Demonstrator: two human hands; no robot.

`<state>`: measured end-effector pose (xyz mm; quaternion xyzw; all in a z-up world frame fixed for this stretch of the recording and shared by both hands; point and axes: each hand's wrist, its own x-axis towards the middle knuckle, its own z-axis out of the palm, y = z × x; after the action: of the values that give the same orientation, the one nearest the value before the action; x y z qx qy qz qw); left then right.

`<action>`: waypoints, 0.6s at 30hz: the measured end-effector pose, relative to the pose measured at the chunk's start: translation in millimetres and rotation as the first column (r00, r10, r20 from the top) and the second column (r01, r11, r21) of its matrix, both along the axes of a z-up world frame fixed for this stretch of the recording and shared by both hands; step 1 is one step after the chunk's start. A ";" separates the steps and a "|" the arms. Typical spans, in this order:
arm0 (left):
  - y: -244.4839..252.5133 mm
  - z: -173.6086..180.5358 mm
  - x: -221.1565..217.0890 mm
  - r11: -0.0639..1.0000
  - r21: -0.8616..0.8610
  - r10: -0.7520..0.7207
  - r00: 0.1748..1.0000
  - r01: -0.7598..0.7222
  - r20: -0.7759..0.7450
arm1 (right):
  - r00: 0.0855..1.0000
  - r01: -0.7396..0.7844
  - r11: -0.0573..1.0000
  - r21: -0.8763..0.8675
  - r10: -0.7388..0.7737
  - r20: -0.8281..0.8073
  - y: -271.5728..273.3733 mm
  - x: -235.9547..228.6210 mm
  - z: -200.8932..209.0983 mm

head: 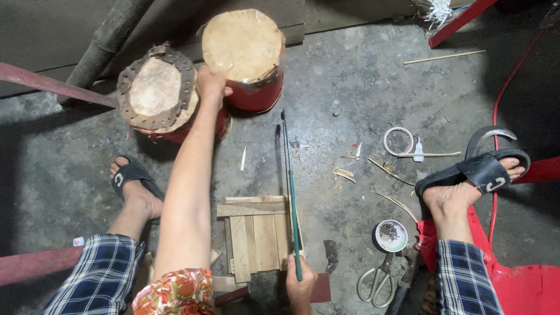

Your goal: The person uses a hand saw to cut a small wooden structure placed on the floor. They hold the structure steady with one hand while sawing with the other, occasionally adjusting the wood's position.

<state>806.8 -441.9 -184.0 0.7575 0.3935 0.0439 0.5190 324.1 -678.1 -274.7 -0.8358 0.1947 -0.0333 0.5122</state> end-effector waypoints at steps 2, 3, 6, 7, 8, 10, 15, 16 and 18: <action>17.2 -10.8 -0.8 0.948 0.265 -0.184 0.983 0.178 -0.001 | 0.997 -0.019 1.000 0.004 0.019 0.074 0.5 1.1 -0.2; 25.7 -17.4 3.4 0.947 0.265 -0.186 0.982 0.180 -0.001 | 0.997 -0.017 1.000 0.004 0.017 0.074 1.0 1.8 -0.1; 56.7 -59.1 26.7 0.897 0.360 -0.267 0.963 0.257 -0.024 | 0.997 -0.032 0.999 -0.016 0.033 0.070 -0.5 0.7 -1.5; 73.0 -84.1 42.6 0.829 0.501 -0.302 0.953 0.249 0.025 | 0.997 -0.036 0.999 -0.034 0.038 0.070 -1.3 0.3 -3.4; 90.9 -107.9 58.8 0.741 0.632 -0.345 0.936 0.228 0.067 | 0.997 -0.039 0.998 -0.049 0.042 0.070 0.2 0.1 -5.2; 89.0 -106.4 54.3 0.725 0.656 -0.366 0.925 0.213 0.104 | 0.996 -0.037 0.998 -0.048 0.041 0.082 1.7 1.1 -2.2; 58.3 -71.9 20.6 0.761 0.631 -0.318 0.934 0.151 0.160 | 0.999 -0.021 1.000 0.015 0.021 0.041 3.3 4.2 12.3; 41.2 -54.5 8.5 0.689 0.712 -0.334 0.931 0.135 0.146 | 0.999 -0.018 1.000 0.025 0.017 0.034 3.4 5.7 14.9; 12.2 -28.1 -11.7 0.608 0.785 -0.348 0.928 0.114 0.135 | 0.999 -0.015 0.999 0.034 0.014 0.031 3.7 7.0 14.5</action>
<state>795.2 -429.7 -212.1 0.9359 0.1596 0.2423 0.1997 331.0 -674.4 -260.2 -0.8278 0.1814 -0.0394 0.5294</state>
